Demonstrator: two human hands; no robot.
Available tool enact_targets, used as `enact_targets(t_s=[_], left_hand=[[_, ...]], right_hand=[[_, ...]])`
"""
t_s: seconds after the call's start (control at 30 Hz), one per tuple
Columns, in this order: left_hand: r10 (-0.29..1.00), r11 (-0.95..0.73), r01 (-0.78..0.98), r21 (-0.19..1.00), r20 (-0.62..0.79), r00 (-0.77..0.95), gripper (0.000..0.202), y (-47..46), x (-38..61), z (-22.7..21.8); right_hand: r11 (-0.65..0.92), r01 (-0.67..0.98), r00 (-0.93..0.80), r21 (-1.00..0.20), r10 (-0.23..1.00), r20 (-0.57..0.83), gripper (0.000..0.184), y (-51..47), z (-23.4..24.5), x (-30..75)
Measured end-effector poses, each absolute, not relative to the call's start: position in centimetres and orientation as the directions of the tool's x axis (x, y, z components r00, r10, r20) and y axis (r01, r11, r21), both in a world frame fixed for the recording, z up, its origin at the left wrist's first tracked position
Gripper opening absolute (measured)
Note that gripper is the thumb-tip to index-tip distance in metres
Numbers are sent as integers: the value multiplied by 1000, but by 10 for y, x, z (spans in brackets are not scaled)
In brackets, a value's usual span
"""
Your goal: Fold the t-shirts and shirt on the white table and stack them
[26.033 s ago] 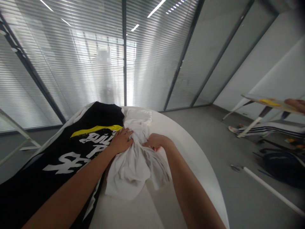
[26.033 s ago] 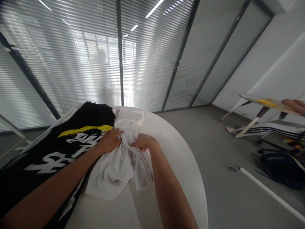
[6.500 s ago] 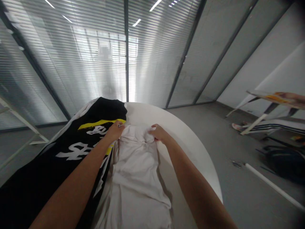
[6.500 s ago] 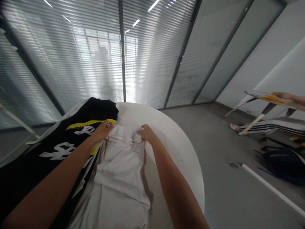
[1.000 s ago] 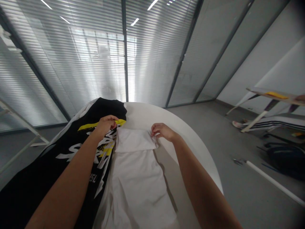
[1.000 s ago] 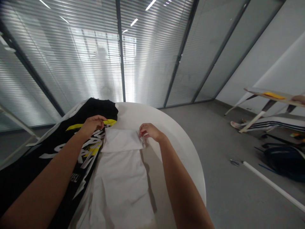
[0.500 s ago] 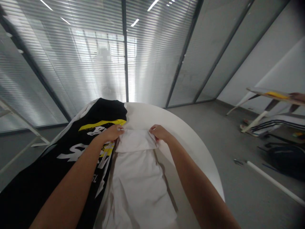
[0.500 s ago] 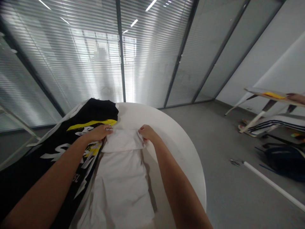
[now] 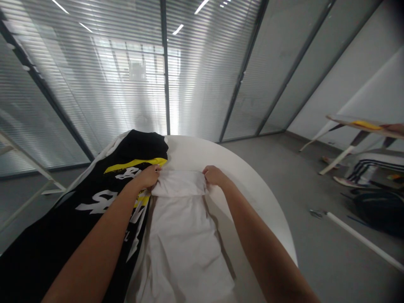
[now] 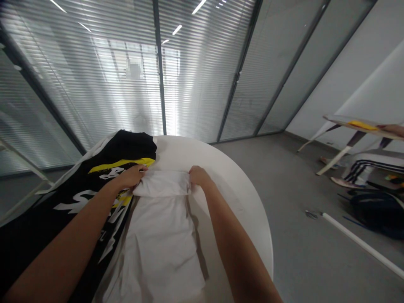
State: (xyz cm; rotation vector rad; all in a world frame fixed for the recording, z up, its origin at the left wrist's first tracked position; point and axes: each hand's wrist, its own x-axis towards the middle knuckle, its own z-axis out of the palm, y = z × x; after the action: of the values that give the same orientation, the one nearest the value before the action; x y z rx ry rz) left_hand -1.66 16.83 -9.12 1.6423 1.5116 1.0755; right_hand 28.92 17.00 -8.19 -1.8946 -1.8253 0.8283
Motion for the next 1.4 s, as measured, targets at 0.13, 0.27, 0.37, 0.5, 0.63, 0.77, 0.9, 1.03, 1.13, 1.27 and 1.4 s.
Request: enact_targets(t_s=[0.13,0.27,0.37,0.5,0.63,0.77,0.9,1.03,1.13,1.27,1.4], left_hand=[[981,-98,729,678,189,-44,23,163,-8,-73],[902,-320,881,349,398,170,36,148,19,-65],[862,-470,842,265,344,373,40,138,37,-76],[865,-495,836,237,224,448,46,134,40,-94],[883,-463,853,240,207,421,48,139,33,-97],[911,-408,878,252,184,370,53,142,27,-90],[937,-348,884,311,153,314,57,145,14,-84],[963,-265,874,408,74,257,61,149,4,-78],[967,-240,846,477,40,252,52,150,3,-74],[972,-227,753,618,92,218,32,152,5,-71],[957,-277,741,612,248,152,21,155,10,-65]], right_hand=[[-66,849,27,-524,996,-81,23,165,-66,286],[64,877,-69,-476,998,7,33,155,-58,262],[200,889,-206,-412,978,30,44,145,-67,245],[353,872,-374,-339,928,4,55,136,-86,236],[358,882,-365,-307,930,37,60,136,-92,240],[323,881,-358,-346,933,-42,78,144,-84,249],[323,885,-372,-337,924,-91,80,151,-75,261],[354,862,-417,-362,902,-113,61,153,-66,269],[348,855,-409,-385,908,-89,47,153,-60,271],[363,848,-395,-386,919,-5,33,153,-55,272],[314,874,-297,-371,949,103,27,151,-50,271]])
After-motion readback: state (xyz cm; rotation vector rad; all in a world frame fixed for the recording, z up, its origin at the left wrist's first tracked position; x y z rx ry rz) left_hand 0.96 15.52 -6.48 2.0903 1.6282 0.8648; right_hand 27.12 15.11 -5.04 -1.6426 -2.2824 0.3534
